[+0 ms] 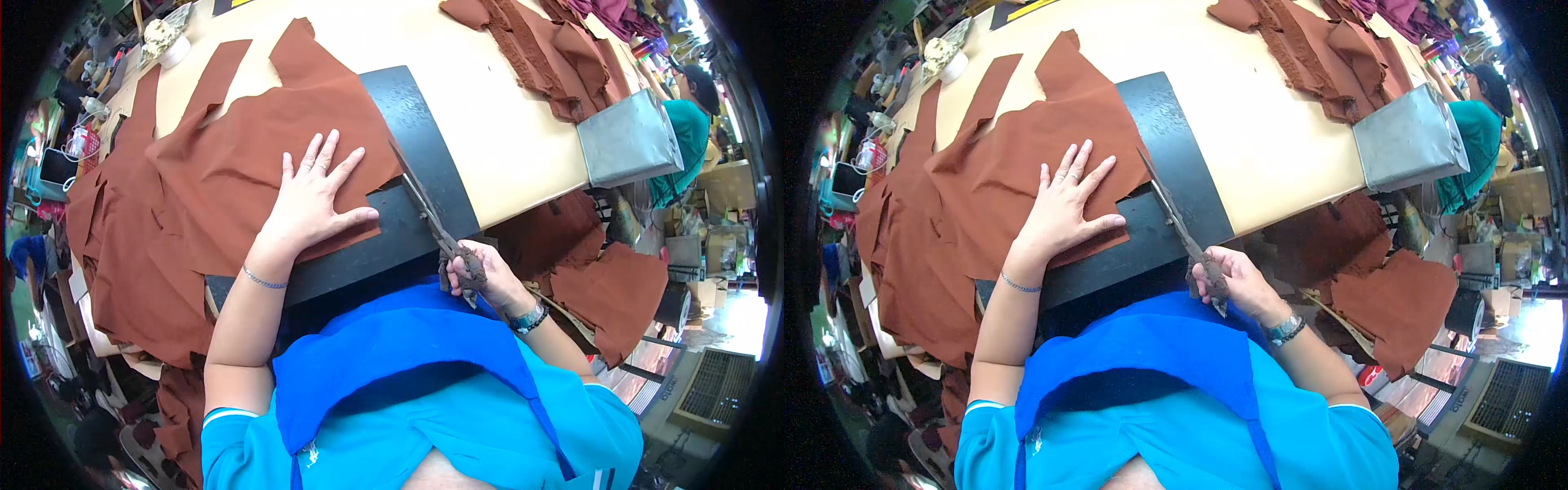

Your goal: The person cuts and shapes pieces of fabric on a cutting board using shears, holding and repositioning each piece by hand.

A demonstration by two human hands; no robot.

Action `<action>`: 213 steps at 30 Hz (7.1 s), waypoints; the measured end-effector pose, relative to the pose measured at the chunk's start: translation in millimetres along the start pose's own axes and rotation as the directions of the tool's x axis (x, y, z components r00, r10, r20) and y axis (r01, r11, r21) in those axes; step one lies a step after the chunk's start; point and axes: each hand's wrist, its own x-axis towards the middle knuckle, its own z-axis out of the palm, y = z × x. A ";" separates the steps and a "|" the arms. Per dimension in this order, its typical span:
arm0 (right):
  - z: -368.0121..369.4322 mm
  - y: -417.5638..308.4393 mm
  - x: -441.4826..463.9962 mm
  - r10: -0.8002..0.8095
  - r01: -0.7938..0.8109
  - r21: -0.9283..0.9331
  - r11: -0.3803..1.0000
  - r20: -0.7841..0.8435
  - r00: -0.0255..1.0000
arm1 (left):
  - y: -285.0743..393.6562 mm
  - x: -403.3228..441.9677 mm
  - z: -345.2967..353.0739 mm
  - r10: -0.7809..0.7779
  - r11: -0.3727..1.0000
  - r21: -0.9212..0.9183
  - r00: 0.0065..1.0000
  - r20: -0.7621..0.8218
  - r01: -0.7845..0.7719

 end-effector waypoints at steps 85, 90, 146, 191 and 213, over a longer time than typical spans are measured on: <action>12.5 17.2 1.8 -0.100 0.109 0.083 0.991 -0.112 0.989 | 41.7 -35.0 0.4 -0.137 0.989 0.061 0.990 0.021 0.135; 10.2 14.4 0.8 -0.101 0.111 0.104 0.988 -0.099 0.990 | 43.3 -37.9 0.9 -0.137 0.989 0.062 0.990 0.026 0.135; 28.0 10.4 8.0 -0.108 0.158 0.271 0.949 -0.191 0.976 | 65.0 -86.7 -1.7 -0.016 1.000 0.016 0.992 0.126 0.014; -32.5 10.1 -24.0 -0.003 -0.004 0.063 0.998 0.124 0.992 | 9.0 -0.2 11.1 0.207 0.949 -0.225 0.974 -0.088 -0.222; -29.4 2.0 -32.2 0.019 -0.016 -0.067 0.998 0.041 0.999 | 13.5 -14.2 7.1 0.264 0.953 -0.142 0.963 -0.050 -0.268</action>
